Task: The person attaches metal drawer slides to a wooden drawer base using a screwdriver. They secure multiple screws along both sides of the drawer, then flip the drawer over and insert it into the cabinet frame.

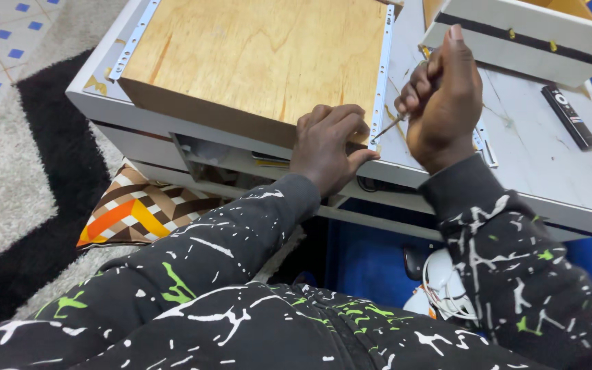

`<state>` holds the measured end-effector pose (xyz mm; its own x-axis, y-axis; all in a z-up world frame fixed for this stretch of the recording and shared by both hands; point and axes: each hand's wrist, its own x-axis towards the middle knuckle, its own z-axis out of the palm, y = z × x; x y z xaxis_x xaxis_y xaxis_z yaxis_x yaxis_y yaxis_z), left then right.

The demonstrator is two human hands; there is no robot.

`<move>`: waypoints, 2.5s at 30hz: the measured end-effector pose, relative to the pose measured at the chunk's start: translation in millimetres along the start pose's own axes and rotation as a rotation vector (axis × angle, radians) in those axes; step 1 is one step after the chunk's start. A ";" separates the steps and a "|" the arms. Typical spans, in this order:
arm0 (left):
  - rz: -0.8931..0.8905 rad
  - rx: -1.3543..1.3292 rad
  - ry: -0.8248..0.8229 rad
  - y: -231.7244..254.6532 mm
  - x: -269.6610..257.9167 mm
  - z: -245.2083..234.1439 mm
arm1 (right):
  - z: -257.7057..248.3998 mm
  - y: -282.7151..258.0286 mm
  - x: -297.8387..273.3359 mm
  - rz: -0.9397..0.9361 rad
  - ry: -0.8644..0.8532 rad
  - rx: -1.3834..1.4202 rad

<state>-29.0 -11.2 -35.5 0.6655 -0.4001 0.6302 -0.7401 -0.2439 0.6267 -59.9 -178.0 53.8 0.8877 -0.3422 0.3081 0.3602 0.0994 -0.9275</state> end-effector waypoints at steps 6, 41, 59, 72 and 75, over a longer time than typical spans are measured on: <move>-0.007 0.031 -0.049 1.0 3.1 -2.5 | -11.0 -1.0 4.5 -0.088 -0.193 -0.169; -0.012 -0.011 -0.037 -4.0 0.0 1.3 | -7.2 2.9 -11.9 -0.171 0.304 -0.082; 0.010 0.003 -0.115 -12.6 4.2 -6.1 | -7.3 20.1 -84.5 0.300 0.030 -0.616; -0.205 -0.123 -0.145 12.3 -5.2 -41.7 | -56.9 0.4 -32.9 0.409 0.044 -0.438; -0.208 -0.138 -0.159 15.9 -2.1 -50.6 | -62.1 -2.1 3.2 0.382 0.066 -0.558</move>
<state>-37.3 30.5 -3.7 0.7699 -0.4904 0.4085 -0.5619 -0.2173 0.7981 -75.7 -237.3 43.6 0.8974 -0.4371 -0.0596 -0.1924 -0.2661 -0.9446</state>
